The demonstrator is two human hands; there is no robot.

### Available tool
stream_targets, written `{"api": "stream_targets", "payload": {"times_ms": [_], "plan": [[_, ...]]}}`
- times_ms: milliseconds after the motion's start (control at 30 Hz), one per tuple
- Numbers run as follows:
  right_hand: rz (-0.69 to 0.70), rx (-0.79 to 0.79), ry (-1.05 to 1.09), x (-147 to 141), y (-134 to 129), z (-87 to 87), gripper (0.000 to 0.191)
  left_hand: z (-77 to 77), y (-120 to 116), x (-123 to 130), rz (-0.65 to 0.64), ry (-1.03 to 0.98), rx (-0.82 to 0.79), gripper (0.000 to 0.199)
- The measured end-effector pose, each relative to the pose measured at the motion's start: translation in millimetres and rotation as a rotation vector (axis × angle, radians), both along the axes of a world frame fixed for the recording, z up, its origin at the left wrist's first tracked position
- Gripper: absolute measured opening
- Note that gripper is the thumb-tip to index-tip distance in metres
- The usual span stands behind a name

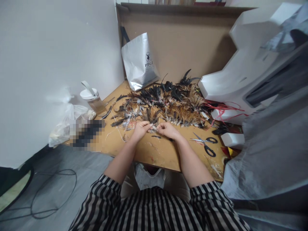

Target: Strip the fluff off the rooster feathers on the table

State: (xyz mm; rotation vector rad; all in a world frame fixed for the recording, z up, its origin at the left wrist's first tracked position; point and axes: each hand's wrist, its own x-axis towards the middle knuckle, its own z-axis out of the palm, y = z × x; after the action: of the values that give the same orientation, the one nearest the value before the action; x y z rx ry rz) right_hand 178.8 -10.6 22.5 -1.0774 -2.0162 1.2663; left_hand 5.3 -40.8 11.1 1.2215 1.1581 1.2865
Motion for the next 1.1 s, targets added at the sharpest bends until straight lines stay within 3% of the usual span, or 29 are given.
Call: {"api": "stream_targets", "payload": {"times_ms": [533, 767, 900, 1000, 1100], "plan": [[-0.061, 0.041, 0.033, 6.2, 2.1, 6.6, 0.029, -5.8, 1.1, -0.5, -0.079, 0.059, -0.007, 0.021], [-0.068, 0.100, 0.053, 7.0, 2.0, 7.5, 0.024, -15.2, 4.8, -1.6, -0.126, 0.072, -0.038, 0.019], [-0.086, 0.198, 0.036, 5.5, 3.5, 6.9, 0.018, -12.9, 3.1, -1.6, -0.166, 0.074, -0.074, 0.020], [-0.191, 0.333, 0.078, 4.3, 5.5, 6.9, 0.014, -7.0, 0.9, -2.2, -0.158, 0.042, -0.081, 0.022], [-0.423, 0.411, 0.191, 3.1, 6.6, 7.3, 0.016, -2.9, 0.6, -4.0, -0.088, -0.014, -0.066, 0.025]]}}
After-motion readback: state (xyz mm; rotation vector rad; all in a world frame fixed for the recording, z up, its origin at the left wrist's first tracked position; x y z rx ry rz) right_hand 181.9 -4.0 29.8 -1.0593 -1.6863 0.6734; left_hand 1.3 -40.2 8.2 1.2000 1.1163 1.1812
